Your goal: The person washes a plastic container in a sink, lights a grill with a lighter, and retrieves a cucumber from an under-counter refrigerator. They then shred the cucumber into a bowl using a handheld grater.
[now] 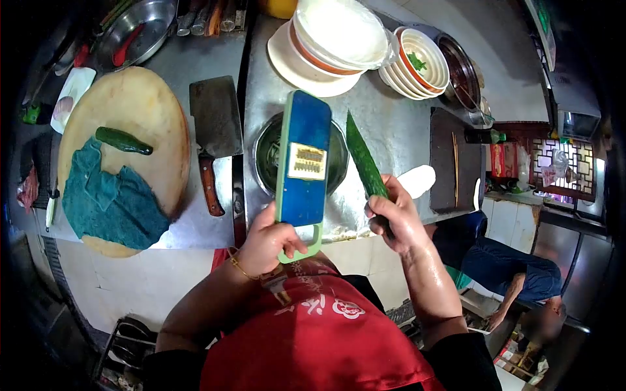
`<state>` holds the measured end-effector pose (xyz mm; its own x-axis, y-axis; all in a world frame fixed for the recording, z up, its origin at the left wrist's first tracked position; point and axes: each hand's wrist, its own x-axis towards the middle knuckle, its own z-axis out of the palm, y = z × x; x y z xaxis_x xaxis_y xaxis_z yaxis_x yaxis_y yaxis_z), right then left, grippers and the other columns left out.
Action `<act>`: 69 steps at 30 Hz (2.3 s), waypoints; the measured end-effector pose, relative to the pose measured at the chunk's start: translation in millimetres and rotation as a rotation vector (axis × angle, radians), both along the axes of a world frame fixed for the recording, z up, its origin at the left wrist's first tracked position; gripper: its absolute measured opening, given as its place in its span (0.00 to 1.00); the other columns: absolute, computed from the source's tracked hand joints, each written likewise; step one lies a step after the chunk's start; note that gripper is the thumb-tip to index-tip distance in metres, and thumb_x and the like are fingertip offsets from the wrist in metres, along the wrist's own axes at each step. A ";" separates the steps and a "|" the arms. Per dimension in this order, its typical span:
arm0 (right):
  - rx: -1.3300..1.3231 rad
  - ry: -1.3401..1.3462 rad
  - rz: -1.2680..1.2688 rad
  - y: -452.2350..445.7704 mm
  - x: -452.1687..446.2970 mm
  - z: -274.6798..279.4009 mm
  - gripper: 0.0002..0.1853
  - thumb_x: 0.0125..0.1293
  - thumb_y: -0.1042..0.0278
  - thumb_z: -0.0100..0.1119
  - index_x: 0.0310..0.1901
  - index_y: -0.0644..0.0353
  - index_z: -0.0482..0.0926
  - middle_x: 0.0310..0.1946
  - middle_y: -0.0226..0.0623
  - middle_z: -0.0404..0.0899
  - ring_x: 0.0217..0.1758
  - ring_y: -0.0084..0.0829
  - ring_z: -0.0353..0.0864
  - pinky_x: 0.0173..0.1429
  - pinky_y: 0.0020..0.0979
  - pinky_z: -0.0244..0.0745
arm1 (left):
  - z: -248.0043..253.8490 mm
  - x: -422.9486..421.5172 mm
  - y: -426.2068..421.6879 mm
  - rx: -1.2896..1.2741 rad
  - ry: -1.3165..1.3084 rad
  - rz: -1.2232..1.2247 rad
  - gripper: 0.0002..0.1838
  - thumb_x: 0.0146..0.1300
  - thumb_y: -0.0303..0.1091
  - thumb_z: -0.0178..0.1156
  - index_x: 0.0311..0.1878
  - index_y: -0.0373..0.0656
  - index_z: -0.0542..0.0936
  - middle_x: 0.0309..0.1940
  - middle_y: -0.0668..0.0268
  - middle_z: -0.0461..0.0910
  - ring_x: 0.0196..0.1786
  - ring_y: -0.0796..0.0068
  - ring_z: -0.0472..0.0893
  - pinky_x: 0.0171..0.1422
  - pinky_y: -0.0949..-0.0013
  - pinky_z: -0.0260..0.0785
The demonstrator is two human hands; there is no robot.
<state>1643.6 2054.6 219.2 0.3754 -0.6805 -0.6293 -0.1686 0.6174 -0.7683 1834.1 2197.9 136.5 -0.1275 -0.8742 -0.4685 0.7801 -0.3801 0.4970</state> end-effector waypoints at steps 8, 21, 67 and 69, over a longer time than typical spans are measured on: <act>-0.647 0.425 0.594 64.0 -20.7 -0.3 0.29 0.69 0.72 0.41 0.72 0.57 0.53 0.28 0.32 0.76 0.27 0.20 0.71 0.37 0.24 0.71 | 5.2 -4.3 -17.7 0.032 -0.051 0.128 0.26 0.50 0.16 0.46 0.57 0.40 0.67 0.34 0.62 0.76 0.23 0.74 0.76 0.23 0.76 0.66; -0.484 0.302 0.450 43.4 -8.9 -9.7 0.25 0.72 0.69 0.32 0.70 0.60 0.58 0.22 0.22 0.63 0.26 0.16 0.62 0.35 0.19 0.63 | 1.2 -35.3 -5.8 0.057 -0.078 -0.095 0.25 0.53 0.19 0.47 0.58 0.40 0.65 0.30 0.62 0.76 0.19 0.76 0.74 0.20 0.75 0.66; -0.431 0.229 0.054 -40.5 48.4 -36.5 0.20 0.71 0.60 0.41 0.63 0.53 0.65 0.22 0.29 0.72 0.17 0.17 0.63 0.17 0.21 0.58 | 25.0 3.8 3.4 -0.019 -0.206 -0.135 0.27 0.52 0.19 0.47 0.59 0.37 0.64 0.33 0.58 0.77 0.21 0.74 0.76 0.23 0.75 0.68; -0.336 0.316 0.220 -31.7 43.8 -30.8 0.19 0.70 0.63 0.45 0.61 0.58 0.65 0.27 0.30 0.74 0.28 0.21 0.75 0.27 0.23 0.69 | 22.0 25.2 12.2 0.081 -0.298 0.043 0.27 0.51 0.18 0.47 0.58 0.36 0.65 0.31 0.57 0.78 0.19 0.74 0.76 0.20 0.75 0.66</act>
